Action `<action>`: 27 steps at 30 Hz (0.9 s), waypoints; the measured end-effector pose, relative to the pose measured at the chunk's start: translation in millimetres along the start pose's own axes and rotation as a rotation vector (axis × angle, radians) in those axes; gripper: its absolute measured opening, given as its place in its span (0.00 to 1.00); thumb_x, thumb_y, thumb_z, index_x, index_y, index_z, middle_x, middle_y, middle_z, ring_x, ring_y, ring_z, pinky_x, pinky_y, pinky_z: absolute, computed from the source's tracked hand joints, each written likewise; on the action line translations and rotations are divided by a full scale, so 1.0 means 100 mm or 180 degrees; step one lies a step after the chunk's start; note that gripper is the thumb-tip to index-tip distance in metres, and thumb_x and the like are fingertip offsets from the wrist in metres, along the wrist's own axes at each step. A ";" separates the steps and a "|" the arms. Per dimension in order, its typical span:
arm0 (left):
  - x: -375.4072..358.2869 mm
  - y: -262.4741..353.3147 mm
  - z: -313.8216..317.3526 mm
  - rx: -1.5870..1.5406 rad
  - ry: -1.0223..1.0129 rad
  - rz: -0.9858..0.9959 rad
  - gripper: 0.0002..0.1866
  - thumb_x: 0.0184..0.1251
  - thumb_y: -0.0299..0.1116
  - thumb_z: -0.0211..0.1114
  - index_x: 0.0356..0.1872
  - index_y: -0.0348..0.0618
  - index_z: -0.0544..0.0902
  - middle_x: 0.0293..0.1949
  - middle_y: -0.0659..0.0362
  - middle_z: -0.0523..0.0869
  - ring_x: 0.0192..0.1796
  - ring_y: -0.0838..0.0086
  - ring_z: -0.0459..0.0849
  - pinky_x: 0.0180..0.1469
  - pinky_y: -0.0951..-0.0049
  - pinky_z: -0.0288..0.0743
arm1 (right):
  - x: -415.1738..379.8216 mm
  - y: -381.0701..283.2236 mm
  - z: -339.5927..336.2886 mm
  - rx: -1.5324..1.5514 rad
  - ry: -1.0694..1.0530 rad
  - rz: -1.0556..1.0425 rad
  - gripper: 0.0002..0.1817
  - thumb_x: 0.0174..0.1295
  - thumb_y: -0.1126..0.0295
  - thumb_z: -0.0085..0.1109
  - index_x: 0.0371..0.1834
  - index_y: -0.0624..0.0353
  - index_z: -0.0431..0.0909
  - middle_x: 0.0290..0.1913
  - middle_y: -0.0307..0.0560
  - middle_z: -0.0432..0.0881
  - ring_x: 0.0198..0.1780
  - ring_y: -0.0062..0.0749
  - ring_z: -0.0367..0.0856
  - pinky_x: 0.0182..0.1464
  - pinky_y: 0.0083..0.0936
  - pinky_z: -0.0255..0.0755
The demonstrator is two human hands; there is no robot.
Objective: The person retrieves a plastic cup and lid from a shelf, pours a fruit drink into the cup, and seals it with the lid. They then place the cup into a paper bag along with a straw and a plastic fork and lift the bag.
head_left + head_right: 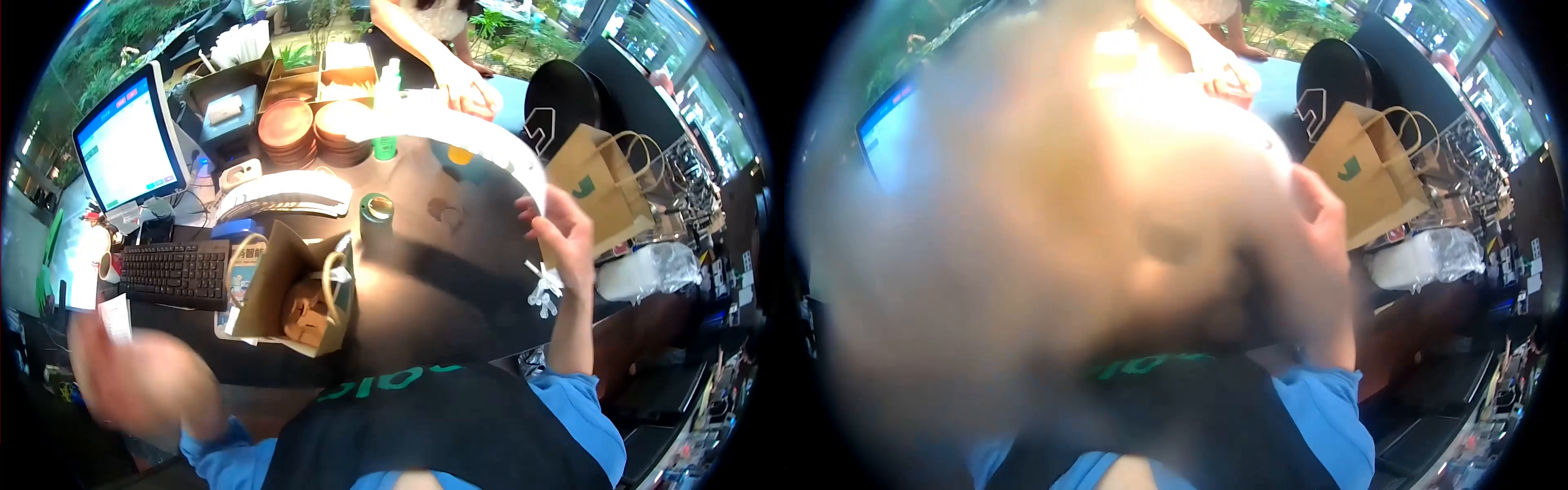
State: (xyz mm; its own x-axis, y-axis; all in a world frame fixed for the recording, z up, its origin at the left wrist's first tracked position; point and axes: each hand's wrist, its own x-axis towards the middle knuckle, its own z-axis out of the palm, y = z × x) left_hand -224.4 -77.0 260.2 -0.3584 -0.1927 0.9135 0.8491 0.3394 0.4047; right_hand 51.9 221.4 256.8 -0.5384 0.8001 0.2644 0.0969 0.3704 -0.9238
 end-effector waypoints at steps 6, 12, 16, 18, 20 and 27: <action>-1.11 1.40 0.18 -0.2498 -0.4063 -0.2117 0.23 0.55 0.29 0.68 0.52 0.33 0.76 0.45 0.48 0.83 0.47 0.67 0.83 0.47 0.68 0.77 | -0.71 1.00 0.30 0.3316 -0.2233 0.1635 0.50 0.50 0.39 0.58 0.62 0.75 0.60 0.44 0.66 0.79 0.39 0.43 0.83 0.36 0.31 0.79; -1.28 1.80 0.69 -0.4563 -0.3388 -0.3906 0.20 0.70 0.30 0.56 0.60 0.34 0.69 0.51 0.50 0.80 0.49 0.66 0.82 0.52 0.68 0.76 | -1.22 1.17 0.34 0.4363 -0.3268 0.2166 0.46 0.55 0.40 0.58 0.63 0.72 0.63 0.52 0.72 0.76 0.43 0.46 0.82 0.42 0.34 0.77; -1.64 1.78 0.96 -0.4869 -0.3484 -0.5054 0.19 0.71 0.36 0.56 0.56 0.35 0.70 0.44 0.48 0.82 0.43 0.62 0.84 0.47 0.61 0.81 | -0.89 1.35 -0.26 0.1775 -0.1575 0.0467 0.43 0.63 0.36 0.45 0.59 0.72 0.68 0.51 0.60 0.79 0.45 0.37 0.81 0.44 0.28 0.77; -1.86 1.79 0.96 -0.4961 -0.4028 -0.5389 0.18 0.70 0.36 0.57 0.55 0.35 0.70 0.43 0.47 0.82 0.42 0.61 0.85 0.45 0.61 0.82 | -0.70 1.20 -0.49 0.0329 -0.0362 0.0423 0.39 0.67 0.39 0.41 0.58 0.71 0.70 0.51 0.55 0.80 0.48 0.34 0.80 0.45 0.27 0.77; -1.94 1.86 0.96 -0.5024 -0.4704 -0.5749 0.18 0.70 0.37 0.57 0.54 0.35 0.70 0.42 0.46 0.82 0.41 0.60 0.85 0.44 0.61 0.83 | -0.44 1.13 -0.61 0.0791 -0.0102 0.0074 0.38 0.69 0.41 0.39 0.61 0.70 0.67 0.54 0.55 0.78 0.51 0.34 0.78 0.51 0.31 0.74; -2.29 1.86 0.70 -0.5816 -0.5076 -0.6288 0.25 0.70 0.44 0.56 0.60 0.37 0.67 0.44 0.45 0.81 0.44 0.58 0.85 0.46 0.60 0.81 | -0.18 0.99 -0.16 0.4528 -0.2191 0.0162 0.39 0.52 0.42 0.65 0.56 0.59 0.64 0.32 0.31 0.64 0.35 0.18 0.67 0.48 0.25 0.68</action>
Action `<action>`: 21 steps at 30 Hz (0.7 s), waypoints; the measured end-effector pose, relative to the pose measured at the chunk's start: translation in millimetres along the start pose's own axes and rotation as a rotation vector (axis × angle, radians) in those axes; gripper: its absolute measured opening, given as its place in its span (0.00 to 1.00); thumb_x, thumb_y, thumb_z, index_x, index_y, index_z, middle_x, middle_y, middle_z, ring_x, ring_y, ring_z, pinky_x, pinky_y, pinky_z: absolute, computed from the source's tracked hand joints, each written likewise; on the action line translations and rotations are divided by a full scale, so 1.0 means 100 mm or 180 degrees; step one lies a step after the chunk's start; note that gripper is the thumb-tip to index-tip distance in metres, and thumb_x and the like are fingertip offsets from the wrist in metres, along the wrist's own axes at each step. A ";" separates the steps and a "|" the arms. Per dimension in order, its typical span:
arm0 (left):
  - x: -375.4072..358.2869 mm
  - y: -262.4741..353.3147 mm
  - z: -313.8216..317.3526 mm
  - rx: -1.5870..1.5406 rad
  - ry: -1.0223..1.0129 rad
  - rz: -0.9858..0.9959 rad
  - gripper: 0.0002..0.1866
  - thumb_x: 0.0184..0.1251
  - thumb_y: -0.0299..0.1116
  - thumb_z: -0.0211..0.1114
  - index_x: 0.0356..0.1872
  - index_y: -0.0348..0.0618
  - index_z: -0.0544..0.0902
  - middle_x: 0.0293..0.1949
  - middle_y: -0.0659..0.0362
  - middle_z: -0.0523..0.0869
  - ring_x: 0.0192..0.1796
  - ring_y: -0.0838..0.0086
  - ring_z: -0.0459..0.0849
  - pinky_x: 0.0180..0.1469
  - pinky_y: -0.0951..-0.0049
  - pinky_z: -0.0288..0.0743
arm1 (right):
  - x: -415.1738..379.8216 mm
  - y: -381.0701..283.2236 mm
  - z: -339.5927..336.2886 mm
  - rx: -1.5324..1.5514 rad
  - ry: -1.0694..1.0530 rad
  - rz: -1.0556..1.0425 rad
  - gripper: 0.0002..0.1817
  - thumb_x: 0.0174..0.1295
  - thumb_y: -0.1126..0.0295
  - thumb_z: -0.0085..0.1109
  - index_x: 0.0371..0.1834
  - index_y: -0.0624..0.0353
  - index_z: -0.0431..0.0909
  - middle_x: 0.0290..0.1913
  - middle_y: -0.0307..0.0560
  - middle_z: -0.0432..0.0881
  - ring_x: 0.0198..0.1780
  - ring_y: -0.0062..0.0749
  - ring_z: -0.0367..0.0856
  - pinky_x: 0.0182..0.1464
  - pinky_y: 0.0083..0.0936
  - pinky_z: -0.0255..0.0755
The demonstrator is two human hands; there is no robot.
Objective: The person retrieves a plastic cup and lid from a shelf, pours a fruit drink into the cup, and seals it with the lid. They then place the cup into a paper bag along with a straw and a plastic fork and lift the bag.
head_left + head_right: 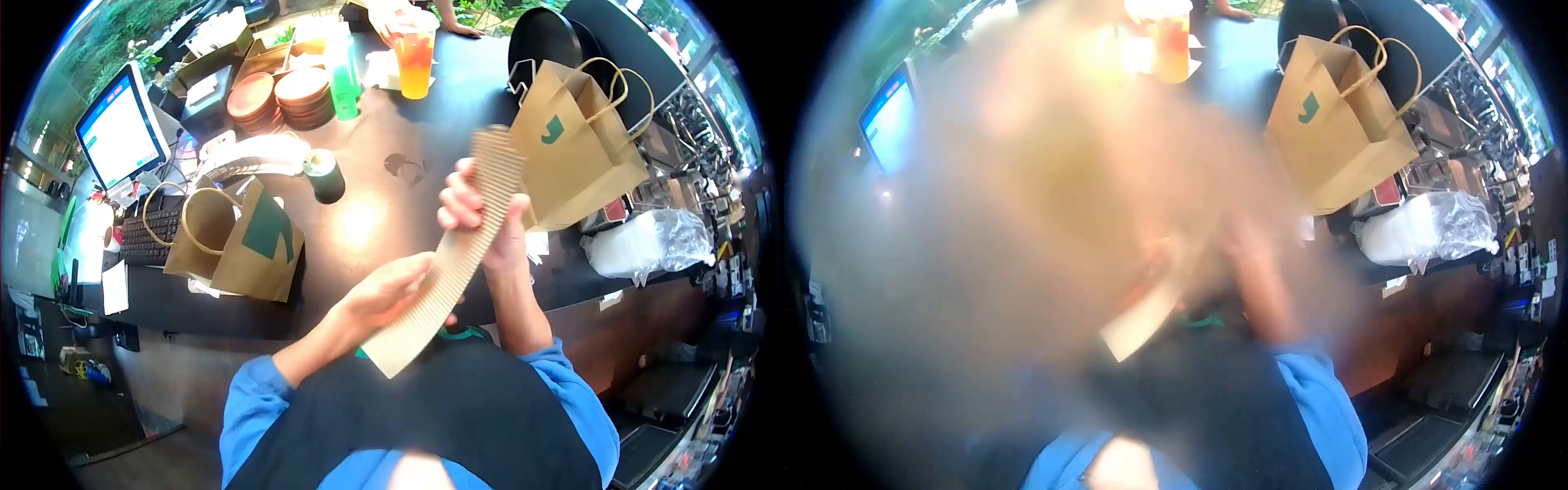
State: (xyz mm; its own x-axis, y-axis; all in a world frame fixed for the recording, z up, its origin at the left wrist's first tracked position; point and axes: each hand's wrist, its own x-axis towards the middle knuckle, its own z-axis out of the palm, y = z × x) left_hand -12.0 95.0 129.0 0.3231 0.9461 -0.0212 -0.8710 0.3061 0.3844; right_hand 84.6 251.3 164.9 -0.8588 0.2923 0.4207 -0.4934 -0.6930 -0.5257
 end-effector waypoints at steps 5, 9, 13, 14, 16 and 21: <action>-0.44 -0.21 -0.15 0.0357 0.0077 0.1573 0.31 0.71 0.44 0.55 0.69 0.44 0.59 0.56 0.44 0.76 0.54 0.56 0.80 0.57 0.62 0.75 | -0.10 -0.03 -0.22 -0.1272 0.2299 -0.0811 0.19 0.63 0.61 0.61 0.52 0.56 0.68 0.32 0.33 0.67 0.33 0.21 0.65 0.48 0.23 0.63; -0.48 -0.02 -0.34 -0.0003 0.0828 0.2233 0.24 0.67 0.33 0.61 0.62 0.45 0.68 0.47 0.52 0.78 0.46 0.64 0.78 0.49 0.62 0.73 | -0.22 0.19 -0.28 -0.0601 0.2071 -0.0623 0.13 0.65 0.67 0.57 0.49 0.53 0.69 0.31 0.34 0.68 0.34 0.22 0.67 0.58 0.32 0.63; -0.39 0.06 -0.32 0.0252 0.1740 0.2745 0.11 0.66 0.34 0.63 0.47 0.43 0.80 0.41 0.60 0.80 0.43 0.72 0.77 0.46 0.68 0.72 | -0.47 0.39 -0.23 -0.0355 0.0671 0.0378 0.04 0.66 0.67 0.54 0.39 0.53 0.71 0.25 0.35 0.71 0.28 0.25 0.73 0.61 0.44 0.65; -0.37 0.09 -0.25 0.0652 0.1844 0.2444 0.11 0.66 0.35 0.63 0.46 0.43 0.81 0.41 0.61 0.81 0.44 0.74 0.78 0.46 0.69 0.73 | -0.74 0.50 -0.38 -0.0783 0.1087 0.0545 0.06 0.65 0.67 0.55 0.35 0.55 0.70 0.24 0.38 0.72 0.26 0.28 0.74 0.62 0.49 0.65; -0.38 0.12 -0.21 0.0794 0.1737 0.1913 0.15 0.66 0.36 0.64 0.49 0.40 0.78 0.42 0.59 0.82 0.45 0.76 0.80 0.48 0.71 0.74 | -0.75 0.53 -0.17 -0.0542 0.0789 0.0889 0.09 0.65 0.64 0.55 0.35 0.56 0.69 0.25 0.40 0.73 0.30 0.30 0.75 0.63 0.49 0.64; -0.64 0.00 -0.05 0.0768 0.0945 0.0698 0.24 0.61 0.25 0.65 0.57 0.36 0.70 0.42 0.53 0.84 0.43 0.74 0.83 0.47 0.75 0.75 | -1.17 0.69 -0.06 0.0362 0.1315 0.0919 0.10 0.67 0.61 0.53 0.35 0.55 0.68 0.25 0.39 0.71 0.31 0.29 0.70 0.43 0.25 0.70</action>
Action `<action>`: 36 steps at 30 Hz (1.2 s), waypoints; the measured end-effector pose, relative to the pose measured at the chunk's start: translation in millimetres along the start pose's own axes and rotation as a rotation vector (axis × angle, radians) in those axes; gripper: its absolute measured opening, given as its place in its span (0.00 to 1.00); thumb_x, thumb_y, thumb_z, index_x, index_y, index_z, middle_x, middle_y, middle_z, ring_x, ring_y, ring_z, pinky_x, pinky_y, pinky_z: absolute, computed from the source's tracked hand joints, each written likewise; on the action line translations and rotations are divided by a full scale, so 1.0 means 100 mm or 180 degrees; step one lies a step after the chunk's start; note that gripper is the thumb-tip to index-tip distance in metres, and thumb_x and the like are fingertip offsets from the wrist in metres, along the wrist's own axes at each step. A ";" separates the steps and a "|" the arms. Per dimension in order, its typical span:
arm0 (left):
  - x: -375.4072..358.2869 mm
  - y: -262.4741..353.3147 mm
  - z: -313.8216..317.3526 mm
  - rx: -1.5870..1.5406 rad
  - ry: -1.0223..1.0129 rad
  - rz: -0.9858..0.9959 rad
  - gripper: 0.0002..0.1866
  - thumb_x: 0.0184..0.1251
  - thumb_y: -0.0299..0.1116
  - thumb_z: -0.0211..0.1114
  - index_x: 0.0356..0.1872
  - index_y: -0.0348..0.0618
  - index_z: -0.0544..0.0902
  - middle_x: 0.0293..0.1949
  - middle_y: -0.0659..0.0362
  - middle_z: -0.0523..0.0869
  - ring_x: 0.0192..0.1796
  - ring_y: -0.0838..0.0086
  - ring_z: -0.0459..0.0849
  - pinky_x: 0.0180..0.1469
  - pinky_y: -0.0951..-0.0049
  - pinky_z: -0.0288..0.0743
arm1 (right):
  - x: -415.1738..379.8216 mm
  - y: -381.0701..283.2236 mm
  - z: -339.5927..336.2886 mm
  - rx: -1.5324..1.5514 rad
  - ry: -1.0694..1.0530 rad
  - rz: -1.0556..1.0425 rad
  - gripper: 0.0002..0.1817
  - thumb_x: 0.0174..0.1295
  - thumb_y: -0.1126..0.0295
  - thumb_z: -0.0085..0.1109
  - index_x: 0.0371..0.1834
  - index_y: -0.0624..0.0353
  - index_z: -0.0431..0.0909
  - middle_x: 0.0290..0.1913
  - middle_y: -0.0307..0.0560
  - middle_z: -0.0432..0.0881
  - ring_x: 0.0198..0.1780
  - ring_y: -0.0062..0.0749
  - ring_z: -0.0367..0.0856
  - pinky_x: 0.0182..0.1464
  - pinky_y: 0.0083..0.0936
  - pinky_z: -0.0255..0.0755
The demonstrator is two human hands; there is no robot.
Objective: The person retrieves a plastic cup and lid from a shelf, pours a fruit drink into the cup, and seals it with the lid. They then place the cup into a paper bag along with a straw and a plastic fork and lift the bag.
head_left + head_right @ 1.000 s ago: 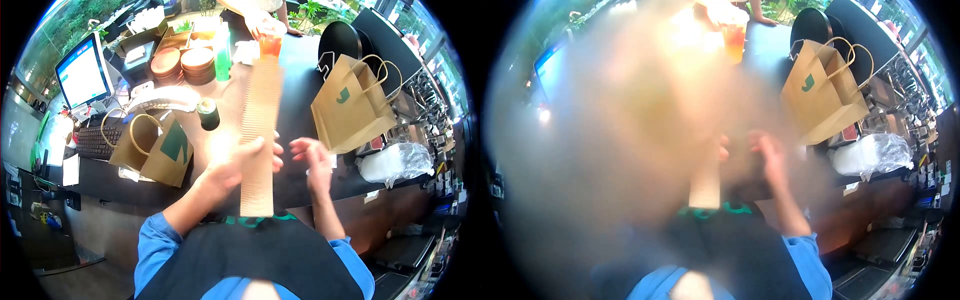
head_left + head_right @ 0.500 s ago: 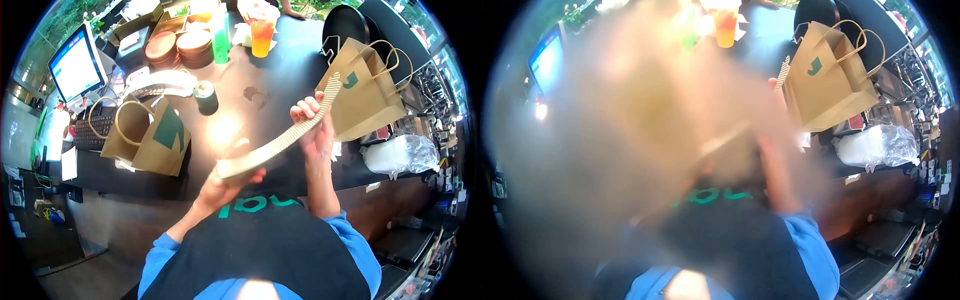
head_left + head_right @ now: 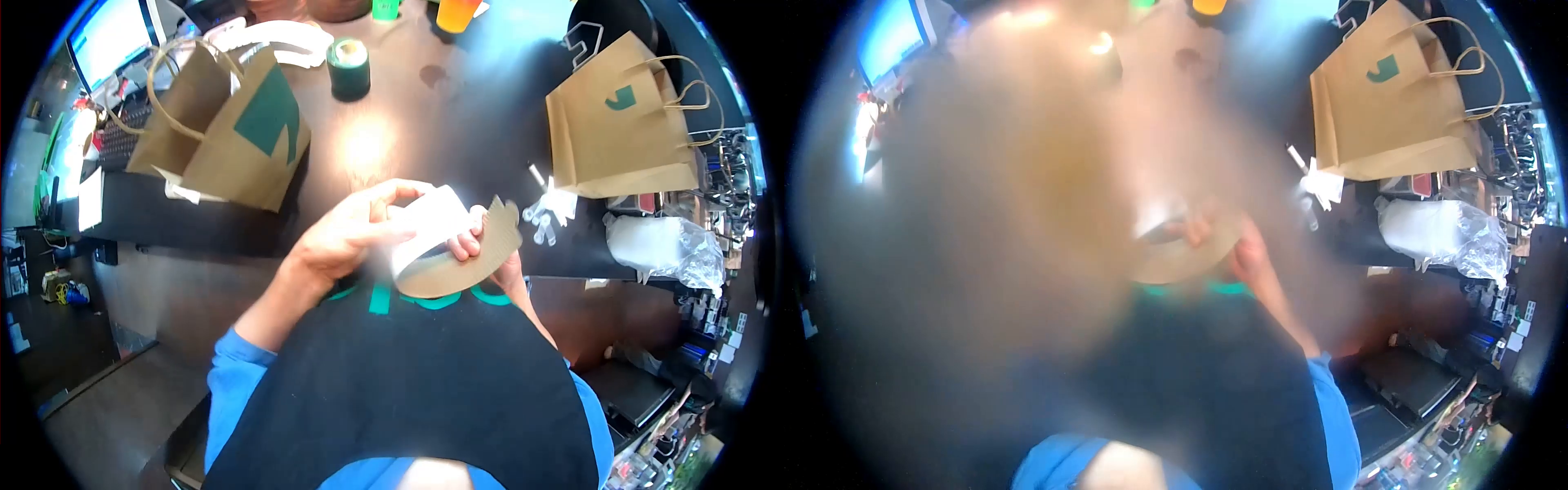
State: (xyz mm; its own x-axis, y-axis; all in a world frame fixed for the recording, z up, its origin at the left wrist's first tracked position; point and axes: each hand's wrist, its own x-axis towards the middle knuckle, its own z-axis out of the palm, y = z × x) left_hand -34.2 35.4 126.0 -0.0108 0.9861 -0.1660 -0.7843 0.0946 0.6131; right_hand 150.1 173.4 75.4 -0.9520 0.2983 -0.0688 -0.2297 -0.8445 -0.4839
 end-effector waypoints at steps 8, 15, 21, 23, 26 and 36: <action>0.06 -0.07 -0.06 0.2884 0.1182 0.0397 0.16 0.58 0.28 0.69 0.45 0.36 0.77 0.35 0.53 0.85 0.39 0.79 0.82 0.44 0.77 0.74 | 0.12 -0.06 0.00 -0.0891 0.0285 0.0301 0.08 0.65 0.68 0.57 0.32 0.60 0.71 0.28 0.37 0.72 0.33 0.22 0.71 0.39 0.17 0.66; 0.01 -0.25 0.07 0.3095 0.1302 0.0479 0.10 0.59 0.25 0.63 0.42 0.35 0.83 0.26 0.55 0.83 0.31 0.81 0.79 0.38 0.77 0.74 | 0.25 -0.29 0.29 -0.2965 0.0877 0.0687 0.06 0.59 0.72 0.63 0.31 0.61 0.76 0.29 0.34 0.77 0.34 0.14 0.74 0.40 0.13 0.67; 0.06 -0.21 0.16 0.2768 0.1647 0.0551 0.16 0.59 0.25 0.64 0.48 0.38 0.78 0.19 0.61 0.77 0.25 0.85 0.73 0.31 0.79 0.69 | 0.36 -0.28 0.56 -0.3989 0.0488 0.0468 0.09 0.57 0.71 0.65 0.28 0.61 0.74 0.27 0.32 0.73 0.31 0.12 0.68 0.35 0.13 0.63; 0.09 -0.28 0.10 0.2680 0.1731 0.0489 0.16 0.59 0.25 0.64 0.49 0.38 0.77 0.19 0.63 0.77 0.25 0.86 0.72 0.30 0.80 0.68 | 0.36 -0.26 0.47 -0.3782 0.0611 0.0500 0.09 0.57 0.71 0.65 0.28 0.62 0.74 0.26 0.32 0.73 0.31 0.12 0.68 0.35 0.13 0.64; 0.09 -0.37 0.02 0.2096 0.1539 0.0525 0.15 0.60 0.24 0.65 0.48 0.38 0.78 0.20 0.66 0.78 0.25 0.89 0.72 0.30 0.84 0.67 | 0.34 -0.24 0.49 -0.3739 0.0651 0.0532 0.09 0.58 0.71 0.64 0.28 0.62 0.74 0.26 0.32 0.73 0.31 0.11 0.68 0.35 0.13 0.64; 0.23 -0.37 0.12 0.2333 0.2171 0.1325 0.14 0.60 0.23 0.65 0.48 0.40 0.81 0.22 0.66 0.80 0.26 0.90 0.72 0.29 0.85 0.67 | 0.33 -0.02 0.09 -0.3459 0.0967 0.0170 0.08 0.59 0.70 0.64 0.30 0.63 0.77 0.26 0.32 0.74 0.31 0.12 0.69 0.34 0.14 0.65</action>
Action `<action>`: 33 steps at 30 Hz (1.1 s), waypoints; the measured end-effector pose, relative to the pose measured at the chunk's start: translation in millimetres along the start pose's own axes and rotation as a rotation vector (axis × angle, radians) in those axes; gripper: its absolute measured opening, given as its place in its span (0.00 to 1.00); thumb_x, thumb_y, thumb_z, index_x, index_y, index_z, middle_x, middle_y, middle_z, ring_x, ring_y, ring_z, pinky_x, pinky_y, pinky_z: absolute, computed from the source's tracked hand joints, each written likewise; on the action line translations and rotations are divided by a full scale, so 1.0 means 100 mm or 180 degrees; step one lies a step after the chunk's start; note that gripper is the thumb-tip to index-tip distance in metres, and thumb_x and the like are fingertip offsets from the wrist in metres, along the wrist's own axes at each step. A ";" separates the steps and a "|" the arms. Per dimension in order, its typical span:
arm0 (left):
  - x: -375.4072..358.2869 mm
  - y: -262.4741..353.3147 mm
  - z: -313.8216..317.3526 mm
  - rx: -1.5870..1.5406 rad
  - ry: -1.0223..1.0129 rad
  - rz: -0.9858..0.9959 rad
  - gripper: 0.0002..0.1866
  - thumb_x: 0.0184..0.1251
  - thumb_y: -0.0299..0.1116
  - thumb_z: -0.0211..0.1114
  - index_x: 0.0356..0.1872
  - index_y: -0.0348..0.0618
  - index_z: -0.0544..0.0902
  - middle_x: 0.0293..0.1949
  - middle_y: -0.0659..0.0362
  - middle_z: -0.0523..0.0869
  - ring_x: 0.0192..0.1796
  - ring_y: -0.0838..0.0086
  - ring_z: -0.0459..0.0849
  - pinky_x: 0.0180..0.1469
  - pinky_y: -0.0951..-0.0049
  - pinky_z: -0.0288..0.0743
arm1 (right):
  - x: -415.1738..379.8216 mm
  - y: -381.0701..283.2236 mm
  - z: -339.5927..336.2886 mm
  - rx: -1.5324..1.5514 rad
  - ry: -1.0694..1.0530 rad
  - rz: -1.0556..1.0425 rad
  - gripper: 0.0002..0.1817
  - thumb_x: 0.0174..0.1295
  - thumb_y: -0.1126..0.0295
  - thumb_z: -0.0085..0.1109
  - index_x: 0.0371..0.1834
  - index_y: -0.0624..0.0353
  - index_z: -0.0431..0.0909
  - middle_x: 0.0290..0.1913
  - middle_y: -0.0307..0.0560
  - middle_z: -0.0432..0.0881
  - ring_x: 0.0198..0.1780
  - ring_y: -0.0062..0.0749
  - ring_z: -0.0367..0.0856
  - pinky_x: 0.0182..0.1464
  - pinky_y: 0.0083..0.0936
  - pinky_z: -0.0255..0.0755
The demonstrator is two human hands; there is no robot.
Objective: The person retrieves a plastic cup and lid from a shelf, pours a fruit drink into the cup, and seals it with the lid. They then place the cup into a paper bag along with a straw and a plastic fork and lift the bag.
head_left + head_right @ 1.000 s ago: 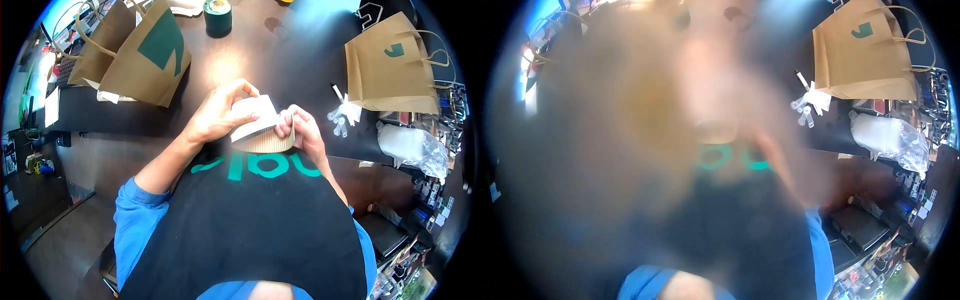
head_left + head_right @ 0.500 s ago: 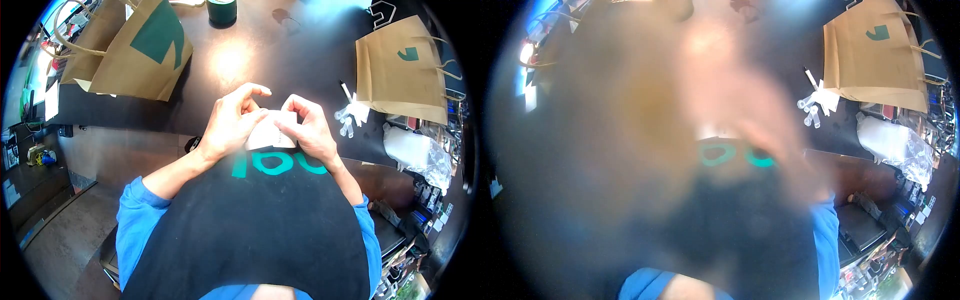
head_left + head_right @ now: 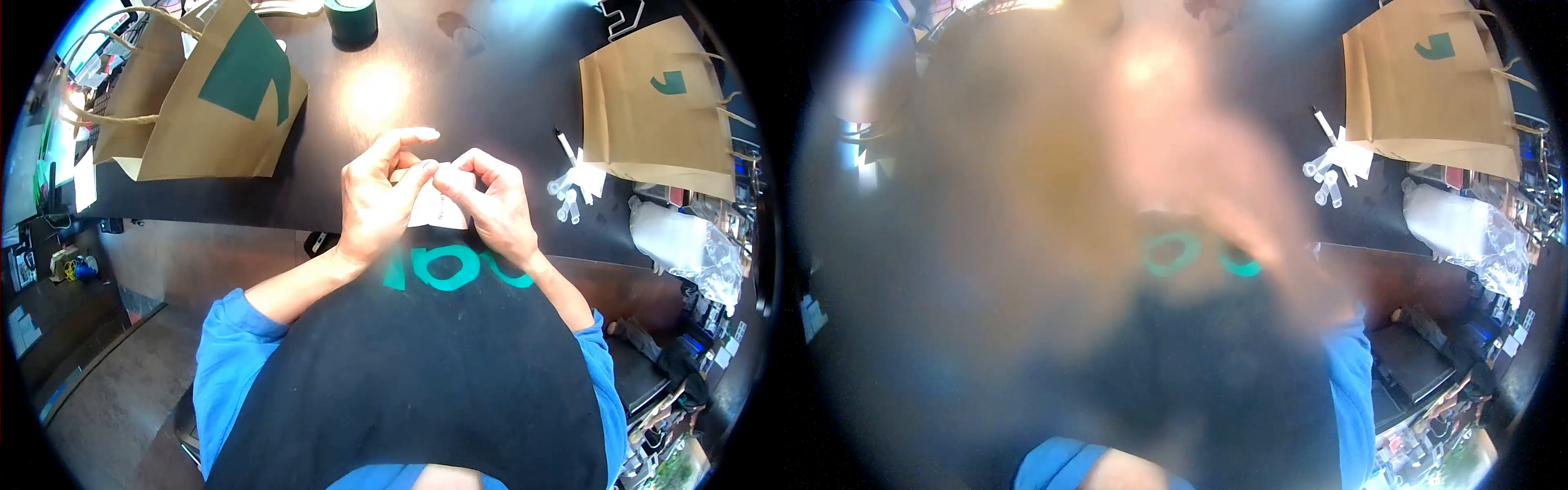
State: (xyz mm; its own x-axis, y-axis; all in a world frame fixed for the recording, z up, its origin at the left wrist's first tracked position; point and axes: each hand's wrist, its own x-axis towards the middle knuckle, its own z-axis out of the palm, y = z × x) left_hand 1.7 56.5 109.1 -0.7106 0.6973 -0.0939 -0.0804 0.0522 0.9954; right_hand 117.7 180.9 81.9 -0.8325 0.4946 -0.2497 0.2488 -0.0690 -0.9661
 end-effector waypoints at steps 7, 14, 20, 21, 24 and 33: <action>0.05 -0.19 0.02 0.0202 -0.0178 0.0634 0.18 0.63 0.21 0.62 0.54 0.44 0.80 0.21 0.64 0.80 0.26 0.87 0.74 0.30 0.83 0.69 | -0.03 -0.32 0.07 -0.1065 -0.0157 -0.0642 0.07 0.59 0.71 0.64 0.33 0.64 0.79 0.27 0.37 0.75 0.35 0.17 0.73 0.39 0.17 0.67; 0.04 -0.25 0.02 -0.0100 -0.0229 0.0540 0.19 0.64 0.21 0.60 0.55 0.45 0.79 0.26 0.58 0.84 0.30 0.80 0.83 0.35 0.78 0.77 | -0.04 0.00 -0.27 -0.1517 -0.0281 -0.0448 0.06 0.58 0.73 0.62 0.31 0.66 0.77 0.47 0.48 0.77 0.50 0.30 0.75 0.55 0.26 0.67; 0.07 -0.39 0.08 0.0318 -0.0374 0.1001 0.18 0.63 0.20 0.59 0.54 0.45 0.80 0.35 0.51 0.85 0.34 0.73 0.85 0.40 0.75 0.78 | 0.02 -0.28 0.00 -0.0403 -0.0702 -0.0882 0.07 0.56 0.75 0.63 0.26 0.65 0.74 0.64 0.56 0.69 0.66 0.37 0.64 0.64 0.33 0.58; 0.08 -0.42 0.07 0.0129 -0.0454 0.0995 0.18 0.65 0.21 0.59 0.56 0.46 0.80 0.33 0.55 0.85 0.33 0.77 0.83 0.39 0.76 0.77 | 0.01 -0.29 0.02 -0.0531 -0.0592 -0.0941 0.07 0.56 0.75 0.63 0.26 0.65 0.74 0.62 0.57 0.71 0.65 0.37 0.66 0.63 0.33 0.60; 0.12 -0.26 0.00 -0.0035 -0.0384 0.0534 0.19 0.66 0.22 0.58 0.59 0.46 0.78 0.31 0.60 0.83 0.33 0.82 0.79 0.38 0.78 0.75 | 0.04 -0.44 -0.05 -0.0895 -0.0370 -0.0736 0.07 0.57 0.75 0.62 0.26 0.65 0.75 0.61 0.56 0.72 0.63 0.37 0.69 0.62 0.33 0.61; 0.26 -0.05 -0.21 0.0320 -0.0897 0.0297 0.22 0.55 0.32 0.72 0.51 0.39 0.76 0.49 0.56 0.79 0.53 0.71 0.78 0.58 0.68 0.72 | 0.12 -0.40 -0.11 0.0374 -0.0390 -0.0211 0.09 0.63 0.72 0.58 0.27 0.64 0.74 0.60 0.53 0.74 0.61 0.37 0.72 0.62 0.32 0.63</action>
State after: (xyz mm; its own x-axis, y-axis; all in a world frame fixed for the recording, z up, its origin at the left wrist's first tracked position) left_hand -31.4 59.0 101.4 -0.4888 0.8724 -0.0070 0.0556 0.0392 0.9977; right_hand 103.0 199.2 118.0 -0.9010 0.3926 -0.1845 0.1378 -0.1442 -0.9799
